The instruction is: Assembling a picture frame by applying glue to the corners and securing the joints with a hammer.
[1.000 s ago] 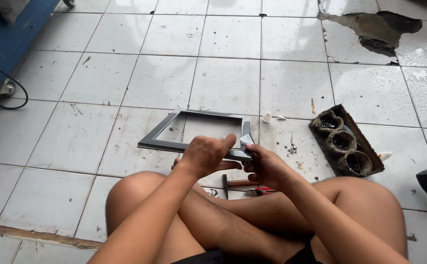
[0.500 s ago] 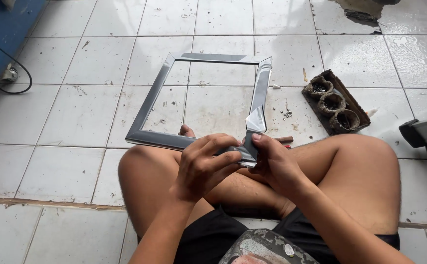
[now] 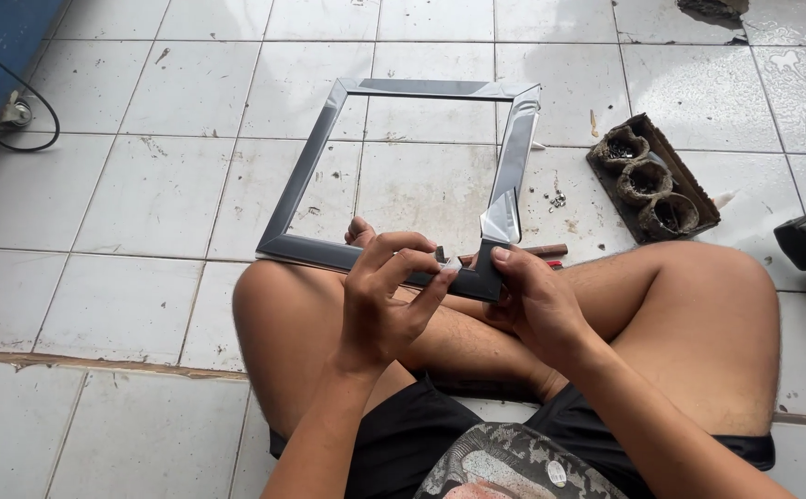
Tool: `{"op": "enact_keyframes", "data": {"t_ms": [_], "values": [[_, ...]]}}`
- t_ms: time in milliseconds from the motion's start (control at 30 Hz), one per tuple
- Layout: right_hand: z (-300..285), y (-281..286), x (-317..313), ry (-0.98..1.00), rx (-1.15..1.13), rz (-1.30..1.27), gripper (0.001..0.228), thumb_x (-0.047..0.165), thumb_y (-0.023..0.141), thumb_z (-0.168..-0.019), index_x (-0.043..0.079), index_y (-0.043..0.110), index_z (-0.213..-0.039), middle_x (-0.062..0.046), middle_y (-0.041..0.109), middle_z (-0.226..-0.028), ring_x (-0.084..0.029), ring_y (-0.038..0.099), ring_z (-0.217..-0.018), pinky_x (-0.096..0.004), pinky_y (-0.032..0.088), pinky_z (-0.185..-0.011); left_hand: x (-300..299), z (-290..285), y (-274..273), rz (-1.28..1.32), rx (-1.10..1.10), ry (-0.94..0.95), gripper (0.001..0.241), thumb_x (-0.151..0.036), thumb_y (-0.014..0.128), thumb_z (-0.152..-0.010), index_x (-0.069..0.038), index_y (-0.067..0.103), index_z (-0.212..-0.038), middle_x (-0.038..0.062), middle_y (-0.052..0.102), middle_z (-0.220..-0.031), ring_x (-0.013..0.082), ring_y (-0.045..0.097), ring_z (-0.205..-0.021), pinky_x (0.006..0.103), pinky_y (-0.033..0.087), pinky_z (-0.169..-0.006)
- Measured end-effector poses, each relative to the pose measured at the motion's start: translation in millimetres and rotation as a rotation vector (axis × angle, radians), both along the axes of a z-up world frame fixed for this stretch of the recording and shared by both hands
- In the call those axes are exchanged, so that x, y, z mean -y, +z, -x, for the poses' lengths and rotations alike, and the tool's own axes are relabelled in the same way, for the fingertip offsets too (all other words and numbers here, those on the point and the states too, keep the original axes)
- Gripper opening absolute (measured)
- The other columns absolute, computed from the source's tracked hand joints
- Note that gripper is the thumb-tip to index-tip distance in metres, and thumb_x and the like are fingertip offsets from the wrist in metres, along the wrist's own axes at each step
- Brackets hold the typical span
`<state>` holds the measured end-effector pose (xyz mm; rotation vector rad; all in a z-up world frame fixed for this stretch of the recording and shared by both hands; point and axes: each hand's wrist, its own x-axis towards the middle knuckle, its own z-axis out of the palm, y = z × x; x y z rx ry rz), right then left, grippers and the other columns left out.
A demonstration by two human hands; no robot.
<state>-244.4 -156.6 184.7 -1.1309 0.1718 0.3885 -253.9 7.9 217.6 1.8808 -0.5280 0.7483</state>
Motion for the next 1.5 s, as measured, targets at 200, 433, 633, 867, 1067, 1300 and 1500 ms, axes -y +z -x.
{"op": "enact_keyframes", "data": {"t_ms": [200,433,633,867,1067,1300,1500], "values": [[-7.0,-14.1,2.3,-0.019,0.052,-0.045,0.021,0.027,0.050,-0.086,0.009,0.051,-0.074,-0.002,0.044,-0.054,-0.011,0.045,-0.051,-0.026,0.046,-0.048,0.4,-11.1,-15.7,-0.049,0.081,0.107,0.013,-0.008,0.066,-0.075,-0.011,0.056,-0.082,0.003,0.057,-0.076,0.0230,0.058,-0.075,0.0366,0.045,-0.075],[-33.2,-19.4,10.5,-0.020,0.083,-0.044,0.024,0.027,0.046,-0.087,0.004,0.053,-0.084,-0.002,0.039,-0.057,-0.009,0.034,-0.055,-0.023,0.040,-0.049,16.2,-17.9,-22.7,0.441,-0.295,0.592,0.017,-0.021,0.057,-0.082,-0.014,0.042,-0.079,-0.004,0.031,-0.074,0.0111,0.032,-0.070,0.0265,0.030,-0.069],[-92.6,-48.9,16.3,0.055,0.045,-0.062,0.019,0.027,0.046,-0.087,0.009,0.047,-0.081,0.001,0.033,-0.059,-0.010,0.031,-0.057,-0.024,0.034,-0.050,16.4,-94.1,-39.4,1.543,-1.102,0.132,0.059,-0.062,0.039,-0.078,-0.014,0.032,-0.111,0.007,0.033,-0.113,0.0209,0.038,-0.109,0.0429,0.025,-0.100],[-135.8,-98.0,22.9,0.251,0.065,0.043,0.024,0.031,0.044,-0.090,0.008,0.046,-0.084,-0.001,0.031,-0.065,-0.011,0.033,-0.059,-0.026,0.034,-0.054,21.9,-170.4,-103.9,1.760,-0.885,0.079,0.049,-0.063,0.027,-0.083,-0.018,0.039,-0.067,-0.006,0.025,-0.051,0.0100,0.031,-0.044,0.0254,0.034,-0.049],[-157.3,-122.8,25.8,0.262,-0.015,0.016,0.026,0.031,0.044,-0.091,0.007,0.045,-0.084,-0.001,0.029,-0.067,-0.012,0.033,-0.060,-0.028,0.035,-0.057,29.8,-188.7,-119.6,1.750,-0.909,0.129,0.050,-0.063,0.028,-0.084,-0.018,0.039,-0.065,-0.006,0.021,-0.050,0.0098,0.026,-0.041,0.0252,0.031,-0.045],[-195.5,-162.1,29.3,0.227,-0.063,-0.145,0.025,0.030,0.042,-0.090,0.007,0.046,-0.082,-0.001,0.028,-0.066,-0.013,0.030,-0.061,-0.029,0.032,-0.059,38.6,-230.5,-124.2,1.698,-0.962,0.190,0.049,-0.065,0.033,-0.081,-0.019,0.039,-0.064,-0.006,0.022,-0.049,0.0101,0.027,-0.041,0.0248,0.030,-0.045],[-203.4,-145.9,22.8,0.218,0.010,-0.138,0.028,0.029,0.041,-0.091,0.005,0.049,-0.078,-0.003,0.032,-0.064,-0.014,0.034,-0.061,-0.030,0.035,-0.059,36.3,-246.3,-126.6,1.672,-0.975,0.190,0.050,-0.066,0.033,-0.080,-0.019,0.040,-0.065,-0.006,0.020,-0.049,0.0106,0.025,-0.040,0.0253,0.030,-0.043]]}}
